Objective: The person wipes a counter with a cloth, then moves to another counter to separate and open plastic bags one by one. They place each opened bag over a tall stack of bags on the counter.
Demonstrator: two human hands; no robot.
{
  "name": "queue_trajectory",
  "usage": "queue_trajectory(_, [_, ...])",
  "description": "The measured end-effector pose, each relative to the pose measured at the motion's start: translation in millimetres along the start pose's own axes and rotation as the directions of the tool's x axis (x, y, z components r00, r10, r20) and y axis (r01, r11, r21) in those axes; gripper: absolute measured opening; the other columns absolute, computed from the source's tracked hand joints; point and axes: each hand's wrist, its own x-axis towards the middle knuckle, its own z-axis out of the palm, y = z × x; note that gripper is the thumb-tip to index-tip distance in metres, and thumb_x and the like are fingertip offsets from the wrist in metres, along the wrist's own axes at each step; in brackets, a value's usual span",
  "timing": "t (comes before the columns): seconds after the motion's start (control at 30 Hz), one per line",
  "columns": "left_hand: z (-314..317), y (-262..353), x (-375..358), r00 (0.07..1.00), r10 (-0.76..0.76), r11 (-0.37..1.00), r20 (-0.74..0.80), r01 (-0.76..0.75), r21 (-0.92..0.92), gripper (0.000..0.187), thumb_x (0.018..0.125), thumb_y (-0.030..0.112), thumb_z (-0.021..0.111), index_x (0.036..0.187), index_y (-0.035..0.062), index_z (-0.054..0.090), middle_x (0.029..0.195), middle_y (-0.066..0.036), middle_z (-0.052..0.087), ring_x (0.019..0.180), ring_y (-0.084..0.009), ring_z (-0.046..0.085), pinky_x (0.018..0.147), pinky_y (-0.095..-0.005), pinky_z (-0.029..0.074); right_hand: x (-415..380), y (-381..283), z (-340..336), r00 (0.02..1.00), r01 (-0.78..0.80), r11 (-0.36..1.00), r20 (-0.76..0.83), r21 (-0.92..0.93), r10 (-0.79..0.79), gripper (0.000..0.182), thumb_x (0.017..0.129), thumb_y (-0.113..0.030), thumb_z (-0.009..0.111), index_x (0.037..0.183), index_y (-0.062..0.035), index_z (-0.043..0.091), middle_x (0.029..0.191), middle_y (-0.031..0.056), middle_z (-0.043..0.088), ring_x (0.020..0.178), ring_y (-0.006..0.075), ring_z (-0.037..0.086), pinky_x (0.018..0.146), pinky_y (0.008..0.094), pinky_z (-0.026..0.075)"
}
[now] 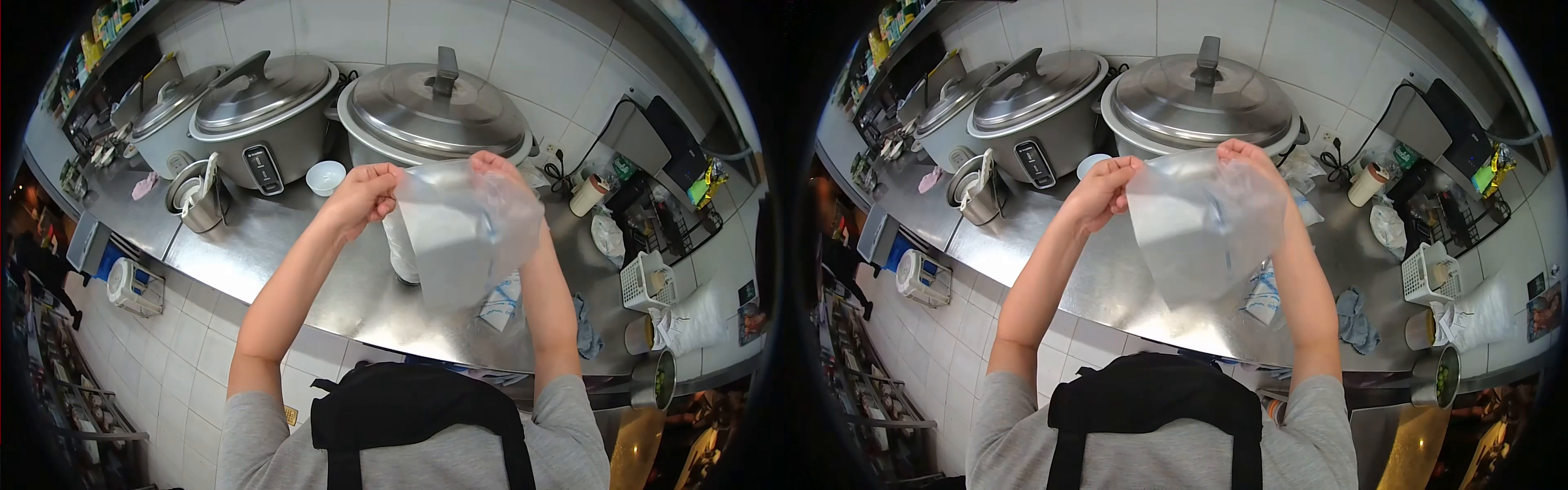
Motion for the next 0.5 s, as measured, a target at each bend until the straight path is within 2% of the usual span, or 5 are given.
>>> queue_trajectory(0.03, [-6.3,-3.9,6.2,1.000,0.003,1.000,-0.001,-0.003,-0.001,0.014,0.087,0.016,0.049,0.079,0.0052,0.054,0.056,0.004,0.048,0.039,-0.0005,0.035,0.035,-0.0144,0.024,7.3,12.0,-6.0,0.998,-0.059,0.994,-0.025,0.095,0.061,0.014,0.082,-0.016,0.059,0.088,-0.0042,0.054,0.071,-0.0008,0.057,0.063,0.0047,0.052,0.056,0.0201,0.044])
queue_trajectory(0.1, [-23.7,-20.2,16.8,0.981,-0.135,0.871,0.136,0.183,-0.456,0.013,0.087,0.011,0.045,0.079,0.0046,0.052,0.058,0.003,0.048,0.043,-0.0014,0.039,0.034,-0.0140,0.028,7.8,19.1,0.1,0.995,-0.076,0.997,-0.071,0.012,0.077,0.012,0.084,-0.016,0.055,0.089,-0.0049,0.055,0.072,-0.0007,0.057,0.062,0.0056,0.053,0.056,0.0199,0.045])
queue_trajectory(0.27, [-42.5,-65.5,15.7,0.945,-0.184,0.611,0.271,0.326,-0.721,0.013,0.087,0.009,0.044,0.079,0.0026,0.051,0.059,0.002,0.048,0.042,-0.0008,0.039,0.033,-0.0137,0.033,5.8,11.5,38.9,0.775,-0.292,0.874,-0.439,0.389,0.454,0.010,0.083,-0.009,0.051,0.090,-0.0039,0.056,0.068,0.0035,0.058,0.054,0.0113,0.056,0.049,0.0206,0.047])
queue_trajectory(0.4, [-42.7,-103.2,6.2,0.946,-0.217,0.545,0.240,0.321,-0.775,0.015,0.088,0.011,0.042,0.079,0.0015,0.050,0.059,0.002,0.047,0.041,-0.0011,0.039,0.033,-0.0128,0.034,8.6,58.8,7.3,0.902,-0.383,0.902,-0.131,0.199,0.412,0.011,0.080,-0.001,0.047,0.081,-0.0025,0.058,0.060,0.0054,0.057,0.043,0.0113,0.052,0.033,0.0220,0.040])
queue_trajectory(0.5, [-38.6,-125.2,1.0,0.946,-0.261,0.579,0.192,0.312,-0.754,0.014,0.088,0.011,0.041,0.082,0.0017,0.050,0.061,0.001,0.048,0.041,-0.0014,0.039,0.033,-0.0126,0.031,5.0,71.2,10.0,0.866,-0.468,0.884,-0.192,0.015,0.461,0.012,0.079,0.000,0.047,0.087,-0.0037,0.056,0.062,0.0046,0.055,0.041,0.0105,0.046,0.031,0.0222,0.032])
